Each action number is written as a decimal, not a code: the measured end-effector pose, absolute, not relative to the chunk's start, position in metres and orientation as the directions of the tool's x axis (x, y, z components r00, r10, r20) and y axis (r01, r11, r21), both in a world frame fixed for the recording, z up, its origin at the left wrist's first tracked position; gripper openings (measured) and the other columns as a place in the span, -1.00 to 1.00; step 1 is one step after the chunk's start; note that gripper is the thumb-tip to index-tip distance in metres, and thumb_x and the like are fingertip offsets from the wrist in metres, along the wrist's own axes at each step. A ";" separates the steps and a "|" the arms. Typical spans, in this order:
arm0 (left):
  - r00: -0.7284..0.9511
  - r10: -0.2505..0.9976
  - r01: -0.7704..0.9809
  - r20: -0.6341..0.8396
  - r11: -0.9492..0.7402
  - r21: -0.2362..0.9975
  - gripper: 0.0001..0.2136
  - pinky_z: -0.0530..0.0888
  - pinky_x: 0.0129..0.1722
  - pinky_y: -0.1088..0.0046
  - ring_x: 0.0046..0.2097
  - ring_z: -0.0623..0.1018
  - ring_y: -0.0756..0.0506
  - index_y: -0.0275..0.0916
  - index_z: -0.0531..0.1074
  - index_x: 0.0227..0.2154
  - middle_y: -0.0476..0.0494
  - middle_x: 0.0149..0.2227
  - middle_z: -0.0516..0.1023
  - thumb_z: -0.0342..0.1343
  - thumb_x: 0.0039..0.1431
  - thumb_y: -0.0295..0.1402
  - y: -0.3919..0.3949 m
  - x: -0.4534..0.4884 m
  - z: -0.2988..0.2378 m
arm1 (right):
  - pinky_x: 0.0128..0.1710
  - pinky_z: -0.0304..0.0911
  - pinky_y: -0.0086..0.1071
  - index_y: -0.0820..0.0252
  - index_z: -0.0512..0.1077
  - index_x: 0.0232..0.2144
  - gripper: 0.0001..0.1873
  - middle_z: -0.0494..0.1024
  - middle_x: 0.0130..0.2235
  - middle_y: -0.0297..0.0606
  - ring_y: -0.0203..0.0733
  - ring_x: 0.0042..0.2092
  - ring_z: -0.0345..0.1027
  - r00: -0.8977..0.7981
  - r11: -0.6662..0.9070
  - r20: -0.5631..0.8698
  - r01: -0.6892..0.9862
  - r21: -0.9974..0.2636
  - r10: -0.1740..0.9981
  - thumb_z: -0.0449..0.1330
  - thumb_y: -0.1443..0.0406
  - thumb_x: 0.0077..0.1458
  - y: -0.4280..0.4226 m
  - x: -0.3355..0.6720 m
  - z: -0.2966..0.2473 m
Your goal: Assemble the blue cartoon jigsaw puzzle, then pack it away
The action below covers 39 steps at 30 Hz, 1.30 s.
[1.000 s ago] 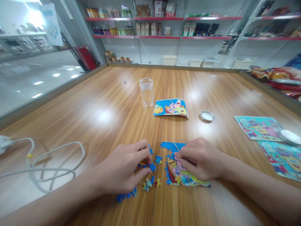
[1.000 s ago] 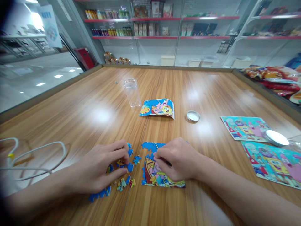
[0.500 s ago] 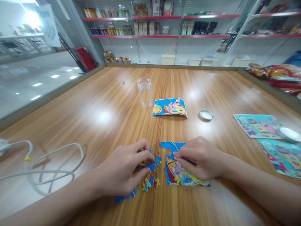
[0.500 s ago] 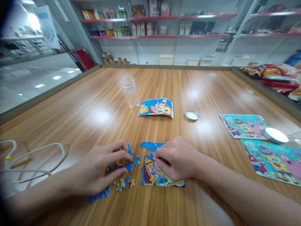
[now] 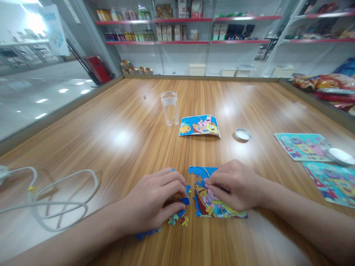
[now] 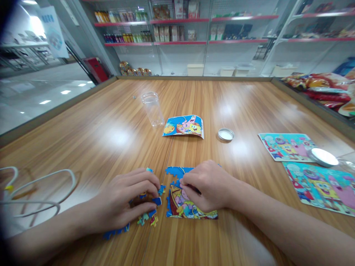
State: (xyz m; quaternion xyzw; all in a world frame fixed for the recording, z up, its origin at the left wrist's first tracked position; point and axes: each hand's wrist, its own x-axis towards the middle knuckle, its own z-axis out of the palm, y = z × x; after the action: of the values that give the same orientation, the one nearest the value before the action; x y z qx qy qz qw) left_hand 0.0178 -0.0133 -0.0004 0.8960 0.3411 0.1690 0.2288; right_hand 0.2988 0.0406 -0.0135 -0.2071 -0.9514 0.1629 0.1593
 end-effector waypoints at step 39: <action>0.782 0.552 0.386 0.289 -0.793 0.470 -0.84 0.40 -0.05 0.23 -0.23 0.45 -0.06 -0.19 0.49 -0.20 -0.07 -0.21 0.59 0.10 0.26 -0.56 -0.001 0.012 0.006 | -0.49 -0.08 -0.35 0.16 0.39 -0.40 -0.70 0.43 -0.49 -0.37 -0.29 -0.47 0.24 -0.956 0.886 0.111 0.204 -0.417 0.272 0.19 0.06 0.16 0.030 0.299 -0.006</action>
State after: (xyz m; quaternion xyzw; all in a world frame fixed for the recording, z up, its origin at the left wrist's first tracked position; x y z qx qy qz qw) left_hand 0.0121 -0.0014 0.0064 0.9232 0.2542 0.2107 0.1968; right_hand 0.2991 0.0304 -0.0055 -0.1230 -0.9675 0.2047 0.0835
